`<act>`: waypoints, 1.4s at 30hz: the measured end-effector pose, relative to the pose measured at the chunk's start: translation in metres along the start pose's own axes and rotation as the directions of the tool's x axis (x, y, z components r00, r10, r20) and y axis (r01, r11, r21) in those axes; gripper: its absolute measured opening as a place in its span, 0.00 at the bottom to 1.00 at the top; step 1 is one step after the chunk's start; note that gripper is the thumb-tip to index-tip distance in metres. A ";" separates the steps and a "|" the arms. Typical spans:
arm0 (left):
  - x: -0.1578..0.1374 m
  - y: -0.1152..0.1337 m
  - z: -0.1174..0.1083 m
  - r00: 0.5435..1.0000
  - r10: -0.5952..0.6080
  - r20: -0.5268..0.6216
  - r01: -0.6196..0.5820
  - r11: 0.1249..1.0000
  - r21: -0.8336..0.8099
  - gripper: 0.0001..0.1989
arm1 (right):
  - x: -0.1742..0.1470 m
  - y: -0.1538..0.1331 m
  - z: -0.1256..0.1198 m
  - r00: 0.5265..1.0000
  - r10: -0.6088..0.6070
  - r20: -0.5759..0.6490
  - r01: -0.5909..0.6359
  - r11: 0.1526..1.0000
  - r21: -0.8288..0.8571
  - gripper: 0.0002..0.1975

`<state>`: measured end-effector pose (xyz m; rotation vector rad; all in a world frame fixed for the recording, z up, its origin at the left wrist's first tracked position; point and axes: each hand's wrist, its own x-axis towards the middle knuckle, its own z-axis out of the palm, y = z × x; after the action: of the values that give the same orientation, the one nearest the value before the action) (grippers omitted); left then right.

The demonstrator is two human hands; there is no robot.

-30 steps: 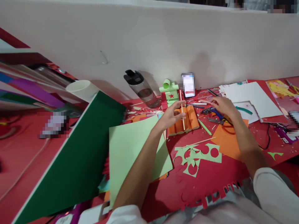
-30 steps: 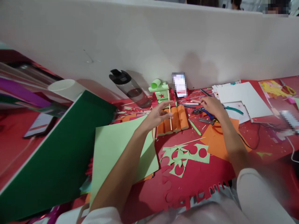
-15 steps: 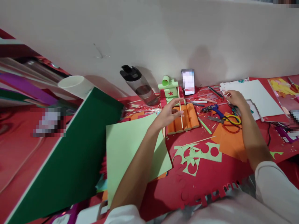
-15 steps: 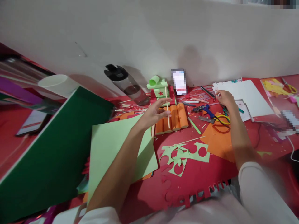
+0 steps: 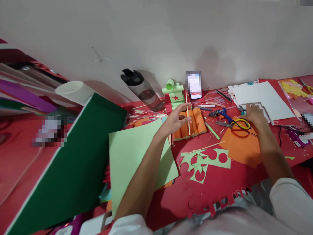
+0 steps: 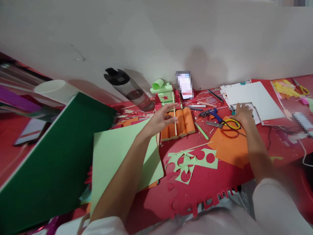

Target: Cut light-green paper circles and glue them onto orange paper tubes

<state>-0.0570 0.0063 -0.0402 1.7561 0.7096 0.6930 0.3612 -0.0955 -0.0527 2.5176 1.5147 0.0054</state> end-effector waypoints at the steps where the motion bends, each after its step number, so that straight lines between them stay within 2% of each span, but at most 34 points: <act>1: 0.000 0.001 0.001 1.000 0.004 0.004 -0.004 1.000 -0.009 0.31 | -0.001 0.000 0.001 1.000 0.002 0.003 -0.002 1.000 0.003 0.39; 9: -0.001 0.007 0.005 0.998 0.056 0.011 -0.055 0.995 -0.085 0.32 | -0.003 0.004 -0.003 0.995 -0.079 -0.056 0.080 0.997 0.020 0.24; 13: 0.000 0.006 0.006 0.998 0.060 0.027 -0.057 0.995 -0.078 0.31 | -0.006 0.002 -0.011 0.979 -0.074 -0.187 0.087 0.994 0.063 0.22; 17: 0.000 0.002 0.006 0.998 0.061 0.035 -0.058 0.995 -0.076 0.32 | -0.011 -0.007 -0.022 0.939 -0.046 -0.340 0.112 0.978 0.177 0.26; 21: 0.001 0.001 0.008 0.997 0.074 0.028 -0.072 0.994 -0.081 0.32 | -0.013 -0.021 -0.036 0.877 -0.058 -0.476 0.233 0.919 0.319 0.27; 24: 0.000 0.004 0.009 0.997 0.069 0.023 -0.067 0.993 -0.097 0.32 | -0.016 -0.036 -0.052 0.843 -0.159 -0.513 0.398 0.827 0.397 0.28; 27: -0.002 0.010 0.009 0.997 0.082 0.010 -0.080 0.989 -0.125 0.32 | -0.021 -0.059 -0.071 0.808 -0.331 -0.487 0.560 0.689 0.461 0.27; 29: -0.003 0.013 0.009 0.995 0.104 -0.012 -0.105 0.985 -0.135 0.32 | -0.026 -0.077 -0.083 0.768 -0.460 -0.445 0.640 0.557 0.530 0.27; 32: -0.004 0.018 0.008 0.986 0.155 -0.054 -0.161 0.976 -0.149 0.32 | -0.033 -0.106 -0.097 0.746 -0.605 -0.278 0.590 0.408 0.696 0.29; 33: -0.004 0.020 0.008 0.983 0.174 -0.065 -0.183 0.970 -0.161 0.32 | -0.035 -0.114 -0.099 0.719 -0.660 -0.216 0.561 0.369 0.741 0.30; 36: -0.005 0.024 0.008 0.974 0.212 -0.082 -0.224 0.952 -0.208 0.30 | -0.039 -0.133 -0.102 0.629 -0.768 -0.122 0.530 0.308 0.790 0.31; 40: -0.007 0.031 0.008 0.977 0.205 -0.064 -0.214 0.950 -0.227 0.30 | -0.040 -0.143 -0.100 0.535 -0.841 -0.081 0.525 0.255 0.812 0.32; 42: -0.008 0.032 0.007 0.980 0.193 -0.050 -0.199 0.952 -0.234 0.31 | -0.038 -0.143 -0.099 0.503 -0.861 -0.082 0.523 0.227 0.822 0.32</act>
<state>-0.0528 -0.0127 -0.0121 1.6101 0.4506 0.9000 0.2076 -0.0469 0.0235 1.6176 2.6988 -1.5377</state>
